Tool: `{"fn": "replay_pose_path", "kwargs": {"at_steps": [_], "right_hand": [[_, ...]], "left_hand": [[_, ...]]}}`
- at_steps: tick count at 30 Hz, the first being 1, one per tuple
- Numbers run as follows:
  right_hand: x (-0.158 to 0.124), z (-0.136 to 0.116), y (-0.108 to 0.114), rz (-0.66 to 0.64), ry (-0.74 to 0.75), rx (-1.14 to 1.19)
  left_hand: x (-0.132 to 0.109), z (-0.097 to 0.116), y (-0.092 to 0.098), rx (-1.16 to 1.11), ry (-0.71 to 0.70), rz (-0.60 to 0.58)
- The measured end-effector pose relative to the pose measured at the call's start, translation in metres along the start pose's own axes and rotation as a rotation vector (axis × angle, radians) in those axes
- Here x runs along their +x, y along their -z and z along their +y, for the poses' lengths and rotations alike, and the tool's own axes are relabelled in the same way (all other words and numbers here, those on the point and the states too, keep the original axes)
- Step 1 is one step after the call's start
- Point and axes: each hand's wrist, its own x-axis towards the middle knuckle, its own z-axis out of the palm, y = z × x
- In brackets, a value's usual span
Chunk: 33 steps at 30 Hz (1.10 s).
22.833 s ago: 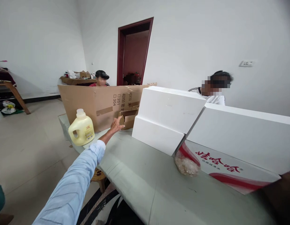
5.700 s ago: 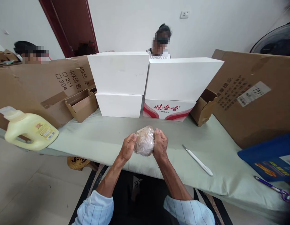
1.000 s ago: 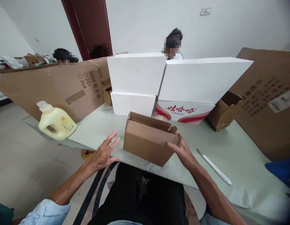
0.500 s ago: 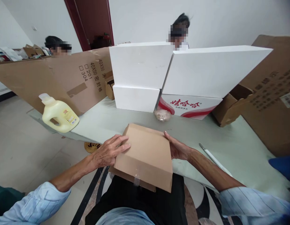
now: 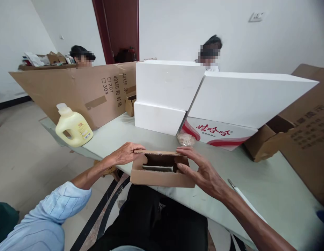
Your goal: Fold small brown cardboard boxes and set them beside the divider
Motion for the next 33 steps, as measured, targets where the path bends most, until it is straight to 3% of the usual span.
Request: {"fn": "replay_pose_path", "kwargs": {"at_steps": [2,5,7,11,14,19,28,33], "right_hand": [[0.006,0.002,-0.006,0.016,0.035,-0.075],[0.012,0.011,-0.013,0.046,0.076,-0.162],[0.012,0.015,-0.015,0.047,0.119,-0.223],[0.009,0.021,-0.013,-0.061,0.218,-0.372],[0.008,0.021,-0.009,-0.122,0.267,-0.43],[0.018,0.006,-0.006,-0.13,0.357,-0.386],[0.041,-0.014,-0.033,-0.108,0.565,-0.341],[0.039,-0.02,-0.033,-0.116,0.558,-0.26]], "left_hand": [[-0.004,-0.001,0.004,-0.061,0.011,0.001],[-0.025,0.003,0.004,-0.106,-0.107,-0.032],[-0.04,0.008,-0.004,-0.017,-0.176,-0.04],[-0.056,0.013,-0.029,0.232,-0.209,0.065],[-0.056,0.011,-0.04,0.272,-0.25,0.098],[-0.054,0.011,-0.039,0.265,-0.266,0.099],[-0.054,0.016,-0.036,0.305,-0.259,0.091],[-0.053,0.016,-0.035,0.308,-0.236,0.082]]}}
